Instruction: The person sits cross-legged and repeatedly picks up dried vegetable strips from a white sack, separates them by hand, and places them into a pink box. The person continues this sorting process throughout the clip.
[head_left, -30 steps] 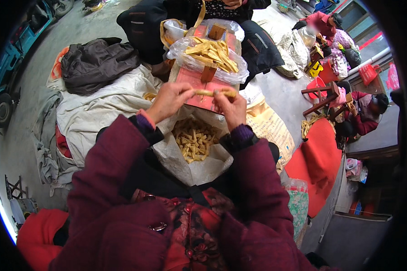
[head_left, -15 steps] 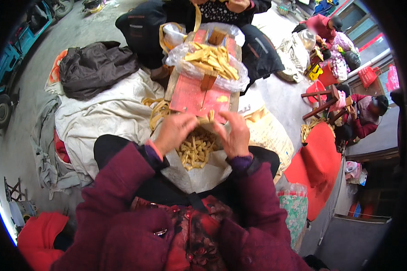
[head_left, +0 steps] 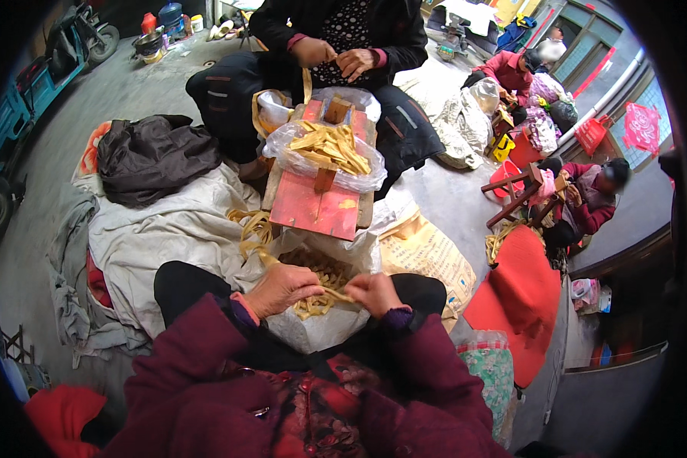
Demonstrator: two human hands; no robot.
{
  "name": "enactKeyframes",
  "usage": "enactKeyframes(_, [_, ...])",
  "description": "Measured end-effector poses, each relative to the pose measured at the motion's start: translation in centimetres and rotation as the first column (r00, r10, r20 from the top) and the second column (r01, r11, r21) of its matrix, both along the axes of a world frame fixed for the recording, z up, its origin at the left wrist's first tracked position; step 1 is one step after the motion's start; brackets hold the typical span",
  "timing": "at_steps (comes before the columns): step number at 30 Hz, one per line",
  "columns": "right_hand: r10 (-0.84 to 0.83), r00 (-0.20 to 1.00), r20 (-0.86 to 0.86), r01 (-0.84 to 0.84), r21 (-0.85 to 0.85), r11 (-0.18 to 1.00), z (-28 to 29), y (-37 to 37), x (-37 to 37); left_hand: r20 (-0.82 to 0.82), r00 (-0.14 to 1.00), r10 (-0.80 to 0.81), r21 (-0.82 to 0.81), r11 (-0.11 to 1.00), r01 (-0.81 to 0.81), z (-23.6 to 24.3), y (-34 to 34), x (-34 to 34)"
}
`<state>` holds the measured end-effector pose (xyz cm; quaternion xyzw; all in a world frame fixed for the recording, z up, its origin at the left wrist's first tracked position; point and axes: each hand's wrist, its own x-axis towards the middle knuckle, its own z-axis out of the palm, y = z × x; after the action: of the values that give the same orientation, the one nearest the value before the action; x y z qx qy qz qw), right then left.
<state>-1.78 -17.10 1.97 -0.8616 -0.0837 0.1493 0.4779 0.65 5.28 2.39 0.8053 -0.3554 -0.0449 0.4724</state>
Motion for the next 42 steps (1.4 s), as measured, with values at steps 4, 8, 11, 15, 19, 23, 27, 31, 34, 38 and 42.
enactKeyframes(4, [0.513, 0.749, -0.420, -0.232, 0.558, 0.796, 3.4, 0.7, -1.8, -0.156, 0.980, -0.122, -0.055, 0.992, 0.114, 0.8, -0.2, 0.6])
enactKeyframes(8, [0.414, 0.850, -0.324, -0.101, 0.672, 0.734, 5.7, 1.4, -1.2, -0.686, 0.705, -0.178, -0.312, 0.948, -0.064, 0.5, -0.9, 0.0])
enactKeyframes(11, [0.157, 0.932, -0.328, 0.026, 0.491, 0.871, 5.3, 2.1, -0.4, -0.796, 0.473, -0.379, -0.469, 0.879, -0.084, 0.0, -1.7, -1.0])
enactKeyframes(15, [0.176, 0.982, -0.069, -0.165, 0.138, 0.977, 3.3, 2.9, -0.6, -0.865, 0.233, -0.444, -0.466, 0.884, -0.047, -0.8, -2.4, -1.8])
enactKeyframes(19, [0.277, 0.960, 0.041, -0.279, 0.059, 0.959, 1.7, 2.3, -0.6, -0.851, 0.142, -0.506, -0.522, 0.845, -0.118, -2.2, -3.5, -2.8])
enactKeyframes(23, [0.176, 0.879, 0.444, -0.094, -0.201, 0.975, 0.5, 2.6, -0.2, -0.933, 0.093, -0.349, -0.347, 0.795, -0.498, -4.1, -4.0, -3.3])
enactKeyframes(27, [-0.057, 0.843, 0.534, 0.175, -0.172, 0.970, -0.8, 3.7, -0.3, -0.900, 0.427, -0.089, -0.373, 0.664, -0.648, -5.7, -4.3, -3.0])
enactKeyframes(31, [-0.072, 0.984, 0.165, 0.106, -0.206, 0.973, -2.1, 3.4, -0.1, -0.707, 0.696, 0.122, -0.394, 0.750, -0.532, -6.1, -3.8, -2.9])
enactKeyframes(34, [-0.047, 0.992, 0.121, 0.066, -0.160, 0.985, -3.1, 3.0, 0.3, -0.720, 0.691, 0.063, -0.359, 0.819, -0.448, -5.9, -3.4, -3.0])
enactKeyframes(38, [-0.065, 0.918, 0.392, 0.119, -0.117, 0.986, -3.9, 3.8, -0.1, -0.509, 0.832, 0.219, -0.162, 0.925, -0.343, -6.1, -3.4, -3.0])
enactKeyframes(42, [-0.077, 0.810, 0.581, 0.185, -0.129, 0.974, -3.3, 4.9, -0.9, -0.280, 0.898, 0.339, -0.112, 0.917, -0.382, -6.7, -3.8, -2.8])
